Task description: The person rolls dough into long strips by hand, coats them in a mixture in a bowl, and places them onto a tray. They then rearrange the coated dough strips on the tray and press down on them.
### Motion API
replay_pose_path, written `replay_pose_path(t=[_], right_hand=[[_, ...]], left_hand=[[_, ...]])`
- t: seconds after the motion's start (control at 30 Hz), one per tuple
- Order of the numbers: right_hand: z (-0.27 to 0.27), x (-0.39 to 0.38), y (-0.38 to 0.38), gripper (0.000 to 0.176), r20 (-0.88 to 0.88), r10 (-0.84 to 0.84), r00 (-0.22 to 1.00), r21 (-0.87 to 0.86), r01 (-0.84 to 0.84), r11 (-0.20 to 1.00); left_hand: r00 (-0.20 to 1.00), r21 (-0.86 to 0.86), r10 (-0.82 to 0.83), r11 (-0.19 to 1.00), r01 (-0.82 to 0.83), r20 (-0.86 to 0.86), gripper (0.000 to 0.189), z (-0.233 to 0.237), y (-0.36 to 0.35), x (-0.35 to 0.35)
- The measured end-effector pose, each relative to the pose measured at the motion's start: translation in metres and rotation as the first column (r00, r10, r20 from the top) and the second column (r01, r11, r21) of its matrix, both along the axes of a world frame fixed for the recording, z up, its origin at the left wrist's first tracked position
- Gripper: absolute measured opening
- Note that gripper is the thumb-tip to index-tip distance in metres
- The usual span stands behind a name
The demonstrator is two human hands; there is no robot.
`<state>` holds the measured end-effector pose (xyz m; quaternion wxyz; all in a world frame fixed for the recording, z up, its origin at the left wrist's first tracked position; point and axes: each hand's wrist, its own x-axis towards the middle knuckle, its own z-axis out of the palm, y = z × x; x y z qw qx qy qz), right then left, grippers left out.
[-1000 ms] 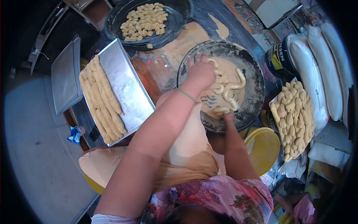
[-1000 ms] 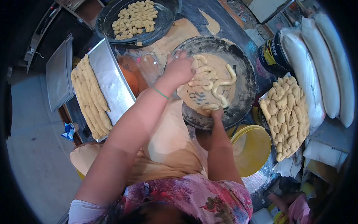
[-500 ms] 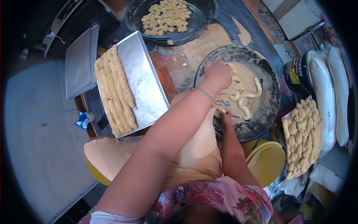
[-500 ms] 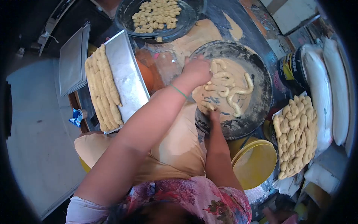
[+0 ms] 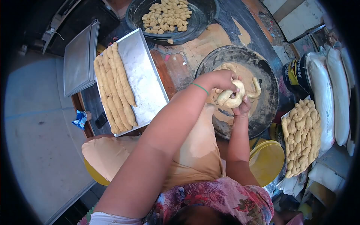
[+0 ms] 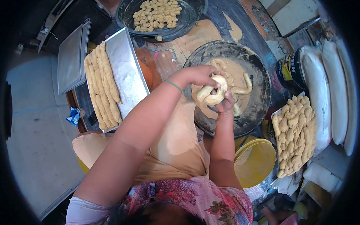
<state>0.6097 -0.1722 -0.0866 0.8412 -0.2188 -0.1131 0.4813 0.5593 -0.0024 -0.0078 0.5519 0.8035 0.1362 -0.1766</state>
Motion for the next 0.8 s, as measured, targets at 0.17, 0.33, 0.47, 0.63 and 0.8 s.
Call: replay_pose_path(t=[0.17,0.33,0.47,0.63,0.8], right_hand=[[-0.018,0.027,-0.025,0.080,0.246,0.237,0.940,-0.460,-0.102,0.882],[-0.066,0.033,-0.043,0.054,0.487,0.273,0.830,-0.734,0.219,0.643],[-0.173,0.039,-0.085,0.050,0.365,0.859,0.358,-0.902,0.365,0.231],[-0.216,0.026,-0.092,0.055,0.380,0.775,0.505,-0.917,0.317,0.243],[-0.229,-0.005,-0.027,0.053,0.389,0.748,0.538,-0.846,0.531,0.059]], left_hand=[[0.968,0.170,0.116,0.973,-0.155,0.221,0.039,-0.017,0.004,0.002],[0.978,0.474,0.020,0.872,-0.119,0.209,0.038,-0.008,0.008,-0.002],[0.999,0.579,0.032,0.815,-0.020,-0.011,0.044,-0.007,0.005,-0.002],[0.991,0.557,0.014,0.828,0.063,-0.132,0.048,-0.001,0.006,0.001],[0.990,0.559,0.029,0.827,0.055,-0.140,0.048,-0.001,0.004,0.008]])
